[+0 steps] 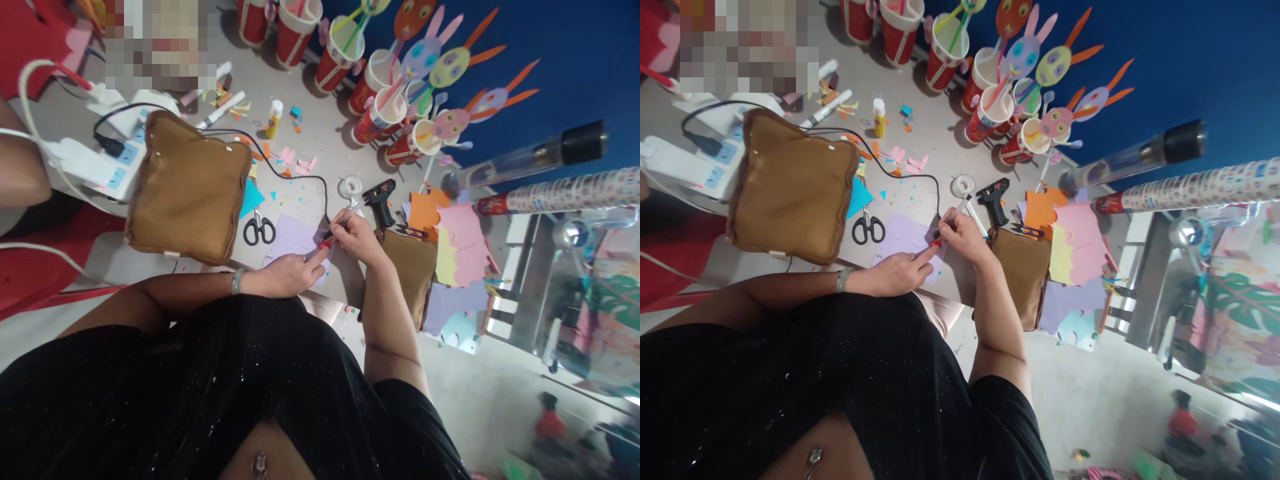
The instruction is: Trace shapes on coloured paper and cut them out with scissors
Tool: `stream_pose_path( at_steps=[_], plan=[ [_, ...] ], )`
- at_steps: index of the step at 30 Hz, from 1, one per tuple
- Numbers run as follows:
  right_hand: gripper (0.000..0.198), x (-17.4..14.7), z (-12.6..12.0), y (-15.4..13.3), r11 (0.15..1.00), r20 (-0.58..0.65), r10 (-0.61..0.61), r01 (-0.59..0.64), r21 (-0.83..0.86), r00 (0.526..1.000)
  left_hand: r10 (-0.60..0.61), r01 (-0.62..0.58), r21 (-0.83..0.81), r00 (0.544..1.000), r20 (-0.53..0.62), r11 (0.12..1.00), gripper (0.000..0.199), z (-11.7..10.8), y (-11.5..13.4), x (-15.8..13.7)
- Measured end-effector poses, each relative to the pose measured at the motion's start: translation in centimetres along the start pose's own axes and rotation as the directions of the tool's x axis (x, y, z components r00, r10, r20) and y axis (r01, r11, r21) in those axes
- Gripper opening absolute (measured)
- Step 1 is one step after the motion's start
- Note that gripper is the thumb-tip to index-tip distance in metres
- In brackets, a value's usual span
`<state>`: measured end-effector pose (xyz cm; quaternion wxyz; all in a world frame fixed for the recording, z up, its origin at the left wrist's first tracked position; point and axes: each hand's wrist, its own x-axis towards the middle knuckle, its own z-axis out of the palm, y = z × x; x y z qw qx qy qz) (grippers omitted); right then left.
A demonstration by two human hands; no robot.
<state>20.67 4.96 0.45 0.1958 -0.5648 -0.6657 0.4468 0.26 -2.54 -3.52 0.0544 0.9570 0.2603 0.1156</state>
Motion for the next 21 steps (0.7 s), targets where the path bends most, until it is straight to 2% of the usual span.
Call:
stream_pose_path(
  at_steps=[5,10,16,21],
  plan=[
    [0.009,-0.1,-0.1,0.2,0.997,-0.035,0.054,-0.052,0.05,0.998,-0.005,0.006,-0.018,0.999,0.044,1.0,0.035,-0.2,0.0,0.1],
    [0.018,-0.8,0.0,0.7,0.992,-0.072,0.073,-0.065,0.108,0.995,-0.001,0.002,-0.014,0.997,0.072,1.0,0.036,-0.6,0.0,0.3],
    [0.019,-2.1,0.4,1.4,0.99,-0.184,0.079,-0.056,0.127,0.98,-0.013,0.018,-0.1,0.999,0.053,0.995,0.035,-0.8,-0.1,0.3],
    [0.019,-3.5,1.2,2.0,0.991,-0.294,0.062,-0.024,0.134,0.954,-0.005,0.008,-0.059,0.998,0.056,0.998,0.039,-0.8,-0.1,0.2]
  ],
)
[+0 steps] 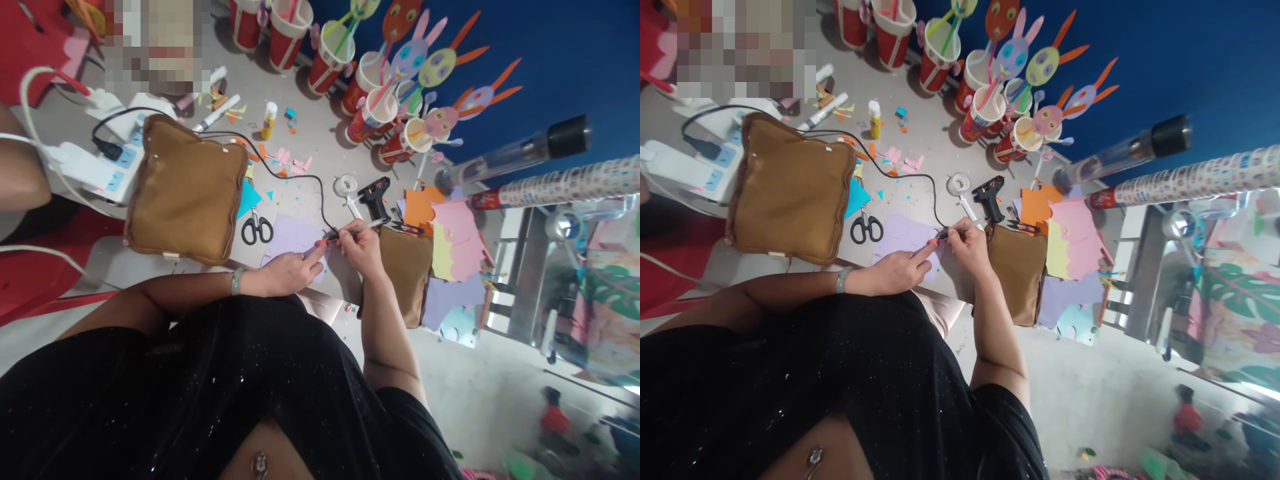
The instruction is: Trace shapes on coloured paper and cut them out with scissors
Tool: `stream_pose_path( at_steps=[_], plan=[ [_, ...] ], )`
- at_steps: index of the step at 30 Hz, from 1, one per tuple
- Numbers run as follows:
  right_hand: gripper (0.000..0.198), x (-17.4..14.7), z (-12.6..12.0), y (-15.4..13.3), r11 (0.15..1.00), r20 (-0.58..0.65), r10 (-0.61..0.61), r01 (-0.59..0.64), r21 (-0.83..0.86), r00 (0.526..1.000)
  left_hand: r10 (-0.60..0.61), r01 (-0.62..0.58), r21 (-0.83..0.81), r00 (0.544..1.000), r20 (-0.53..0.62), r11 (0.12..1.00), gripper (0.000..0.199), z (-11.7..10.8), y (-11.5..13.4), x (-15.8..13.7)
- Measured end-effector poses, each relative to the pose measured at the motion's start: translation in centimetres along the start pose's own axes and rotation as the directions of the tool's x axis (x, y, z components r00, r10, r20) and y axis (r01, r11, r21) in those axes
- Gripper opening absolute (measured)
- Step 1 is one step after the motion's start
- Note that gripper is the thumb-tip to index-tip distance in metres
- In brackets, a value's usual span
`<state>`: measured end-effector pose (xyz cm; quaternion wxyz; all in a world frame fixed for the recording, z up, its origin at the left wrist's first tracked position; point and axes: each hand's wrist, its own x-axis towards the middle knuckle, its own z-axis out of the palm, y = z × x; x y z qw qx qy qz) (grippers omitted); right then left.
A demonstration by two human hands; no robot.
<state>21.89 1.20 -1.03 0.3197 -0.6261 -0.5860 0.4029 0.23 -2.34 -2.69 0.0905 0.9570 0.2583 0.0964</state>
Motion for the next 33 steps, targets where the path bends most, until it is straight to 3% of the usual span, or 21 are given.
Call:
stream_pose_path(
  at_steps=[7,13,22,29,33],
  plan=[
    [0.018,-2.6,1.2,0.8,0.999,-0.151,-0.044,0.043,-0.009,0.988,-0.027,0.023,0.044,0.997,0.075,0.999,0.047,0.1,0.2,0.2],
    [0.018,-4.3,2.3,1.7,0.986,-0.287,-0.135,0.1,-0.134,0.948,-0.089,0.092,-0.016,0.984,0.156,0.996,0.046,-0.8,0.2,0.5],
    [0.022,-5.9,3.4,1.3,0.956,-0.357,-0.202,0.103,-0.276,0.912,-0.137,0.167,-0.129,0.967,0.215,0.977,0.047,-2.3,-0.4,0.9],
    [0.021,-7.5,4.7,1.4,0.948,-0.358,-0.196,0.083,-0.306,0.913,-0.133,0.153,-0.093,0.972,0.191,0.984,0.042,-1.9,-0.3,0.6],
    [0.021,-8.1,5.5,2.0,0.942,-0.367,-0.194,0.067,-0.33,0.91,-0.133,0.158,-0.089,0.962,0.24,0.983,0.044,-2.0,-0.2,0.5]
  ],
)
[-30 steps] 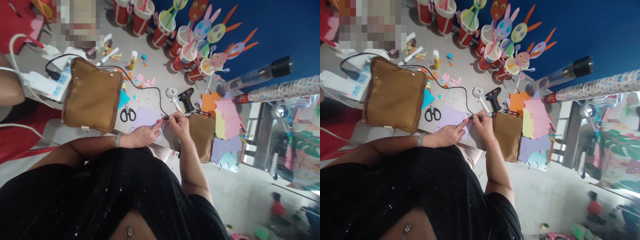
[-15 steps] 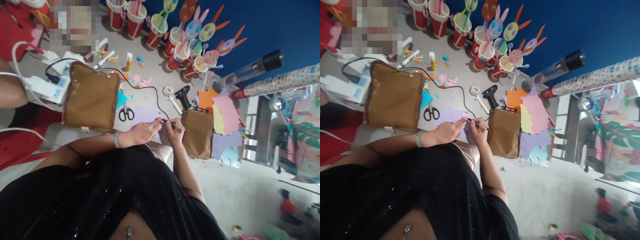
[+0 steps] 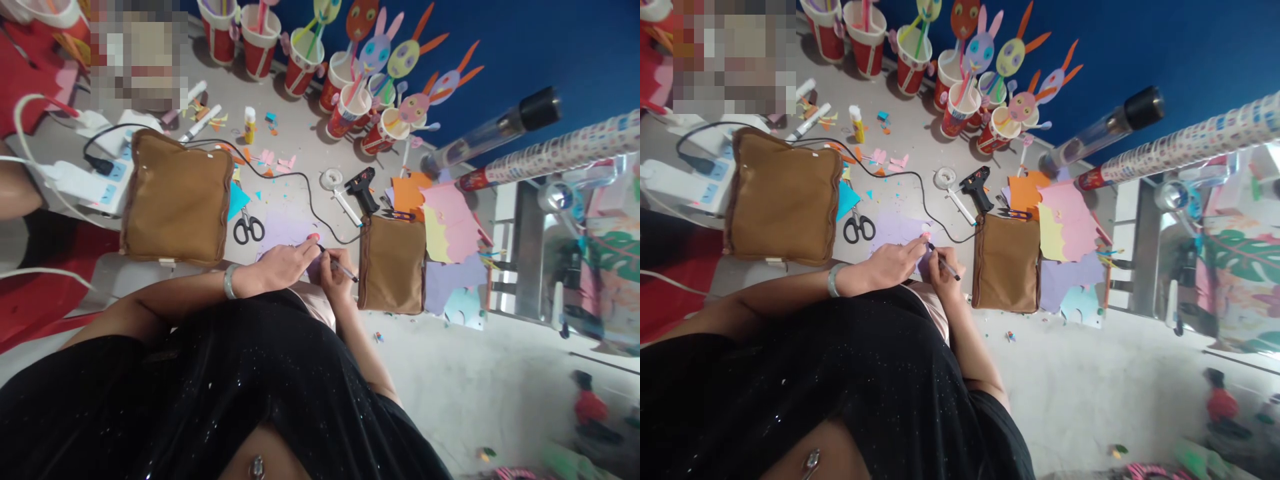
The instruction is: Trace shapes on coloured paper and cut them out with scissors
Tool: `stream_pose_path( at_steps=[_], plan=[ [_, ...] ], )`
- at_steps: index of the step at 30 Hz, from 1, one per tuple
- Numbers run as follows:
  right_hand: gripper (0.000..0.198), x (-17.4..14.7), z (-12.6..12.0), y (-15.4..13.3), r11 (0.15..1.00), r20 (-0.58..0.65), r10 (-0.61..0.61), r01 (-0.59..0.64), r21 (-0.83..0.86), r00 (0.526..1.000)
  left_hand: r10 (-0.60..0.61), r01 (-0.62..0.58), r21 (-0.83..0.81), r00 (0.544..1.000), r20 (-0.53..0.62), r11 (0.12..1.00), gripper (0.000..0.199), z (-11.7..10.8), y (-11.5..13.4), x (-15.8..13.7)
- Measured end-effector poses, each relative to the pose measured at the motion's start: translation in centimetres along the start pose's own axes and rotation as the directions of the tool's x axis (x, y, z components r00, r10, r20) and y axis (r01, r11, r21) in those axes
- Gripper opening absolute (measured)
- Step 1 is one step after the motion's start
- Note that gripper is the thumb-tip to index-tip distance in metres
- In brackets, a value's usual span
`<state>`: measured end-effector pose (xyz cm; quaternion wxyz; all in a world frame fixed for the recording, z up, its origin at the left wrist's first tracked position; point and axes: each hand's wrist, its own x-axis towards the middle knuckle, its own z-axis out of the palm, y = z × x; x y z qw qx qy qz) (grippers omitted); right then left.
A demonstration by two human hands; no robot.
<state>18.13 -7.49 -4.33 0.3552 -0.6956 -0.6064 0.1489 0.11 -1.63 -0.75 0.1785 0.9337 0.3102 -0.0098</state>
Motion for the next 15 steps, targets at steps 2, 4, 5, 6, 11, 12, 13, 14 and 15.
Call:
stream_pose_path(
  at_steps=[2,4,5,6,11,12,13,14,15],
  plan=[
    [0.021,-0.3,0.3,0.2,1.0,-0.018,-0.016,0.015,-0.015,1.0,-0.006,0.006,-0.006,1.0,0.028,1.0,0.045,-0.2,0.1,0.0],
    [0.019,-0.5,0.6,0.4,0.999,-0.038,-0.042,0.041,-0.032,0.998,-0.003,0.003,-0.009,0.999,0.046,1.0,0.046,-0.4,0.1,-0.1],
    [0.018,-0.6,0.7,0.4,0.997,-0.046,-0.064,0.062,-0.041,0.997,0.003,-0.003,-0.006,0.999,0.054,1.0,0.046,-0.5,0.2,-0.1],
    [0.017,-0.7,0.8,0.5,0.995,-0.052,-0.089,0.087,-0.047,0.995,0.006,-0.006,0.001,0.998,0.061,1.0,0.047,-0.7,0.2,-0.2],
    [0.01,-1.1,1.1,1.0,0.971,-0.088,-0.236,0.231,-0.069,0.968,-0.023,0.018,0.053,0.996,0.088,0.998,0.054,-1.4,0.8,-0.2],
    [0.007,-1.1,1.1,1.1,0.962,-0.093,-0.269,0.264,-0.065,0.959,-0.031,0.026,0.057,0.996,0.081,0.998,0.055,-1.5,0.8,-0.1],
    [0.005,-1.1,1.1,1.2,0.952,-0.092,-0.306,0.301,-0.061,0.948,-0.031,0.027,0.057,0.997,0.072,0.998,0.056,-1.5,0.9,-0.1],
    [0.002,-1.1,1.1,1.3,0.938,-0.086,-0.346,0.342,-0.057,0.934,-0.024,0.02,0.055,0.998,0.064,0.998,0.058,-1.5,0.9,-0.1],
    [0.002,-1.0,1.1,1.3,0.921,-0.076,-0.388,0.385,-0.054,0.918,-0.009,0.006,0.05,0.998,0.057,0.999,0.06,-1.5,0.9,0.0]
  ],
)
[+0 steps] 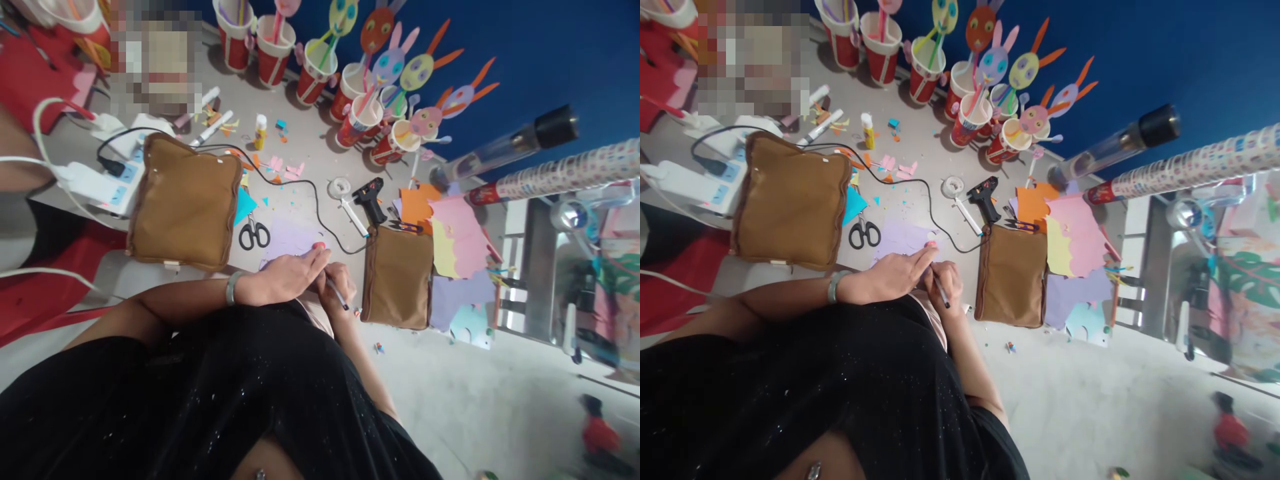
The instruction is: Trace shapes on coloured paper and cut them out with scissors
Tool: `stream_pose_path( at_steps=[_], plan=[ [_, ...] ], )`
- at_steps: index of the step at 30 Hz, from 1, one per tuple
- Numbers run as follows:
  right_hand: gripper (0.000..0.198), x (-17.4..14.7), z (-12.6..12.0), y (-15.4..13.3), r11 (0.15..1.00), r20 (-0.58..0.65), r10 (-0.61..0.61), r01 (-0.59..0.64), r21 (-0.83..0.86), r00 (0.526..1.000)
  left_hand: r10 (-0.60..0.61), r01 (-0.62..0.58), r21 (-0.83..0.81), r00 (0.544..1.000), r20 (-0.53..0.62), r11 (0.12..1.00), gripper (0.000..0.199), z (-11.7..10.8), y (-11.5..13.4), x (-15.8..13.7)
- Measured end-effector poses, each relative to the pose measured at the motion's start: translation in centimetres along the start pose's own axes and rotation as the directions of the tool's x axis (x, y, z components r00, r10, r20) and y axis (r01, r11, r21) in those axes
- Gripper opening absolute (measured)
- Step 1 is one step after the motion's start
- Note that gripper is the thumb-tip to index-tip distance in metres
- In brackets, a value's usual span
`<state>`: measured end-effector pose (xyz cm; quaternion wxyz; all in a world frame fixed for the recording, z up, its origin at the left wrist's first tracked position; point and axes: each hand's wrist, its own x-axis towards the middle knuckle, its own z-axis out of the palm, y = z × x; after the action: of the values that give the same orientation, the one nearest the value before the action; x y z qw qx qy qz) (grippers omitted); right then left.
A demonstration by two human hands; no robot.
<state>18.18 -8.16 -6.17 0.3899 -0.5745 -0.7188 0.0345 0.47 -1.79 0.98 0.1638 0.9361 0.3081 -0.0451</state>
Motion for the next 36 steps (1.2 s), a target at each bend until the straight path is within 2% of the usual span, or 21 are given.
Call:
stream_pose_path(
  at_steps=[4,8,14,18,25,31,36],
  plan=[
    [0.017,0.3,-0.3,-0.1,0.985,0.053,-0.173,0.173,0.002,0.984,0.043,-0.043,-0.045,0.999,-0.003,0.998,0.066,-0.2,-0.1,0.1],
    [0.023,0.1,-0.4,0.0,0.969,0.108,-0.24,0.244,-0.033,0.965,0.039,-0.037,-0.051,0.999,0.033,0.998,0.067,-0.7,0.0,0.3],
    [0.023,-0.3,0.3,0.1,0.968,0.104,-0.238,0.244,-0.05,0.966,0.028,-0.027,-0.017,0.999,0.016,0.999,0.067,-0.4,0.2,0.5],
    [0.029,-0.3,0.6,0.0,0.96,0.09,-0.246,0.256,-0.111,0.965,0.032,-0.032,-0.015,0.998,0.048,0.999,0.063,-0.9,0.2,0.5],
    [0.03,-0.8,0.9,0.3,0.987,0.124,-0.141,0.15,-0.065,0.982,0.042,-0.037,-0.05,0.993,0.11,0.998,0.064,-2.0,-0.1,0.4],
    [0.033,-0.5,0.9,0.0,0.972,0.127,-0.172,0.19,-0.141,0.977,0.031,-0.018,-0.087,0.988,0.149,0.996,0.061,-2.7,-0.1,0.3],
    [0.03,0.0,0.5,-0.4,0.984,0.125,-0.157,0.165,-0.061,0.98,0.03,-0.004,-0.13,0.978,0.205,0.992,0.06,-4.0,-0.1,0.1]
  ],
)
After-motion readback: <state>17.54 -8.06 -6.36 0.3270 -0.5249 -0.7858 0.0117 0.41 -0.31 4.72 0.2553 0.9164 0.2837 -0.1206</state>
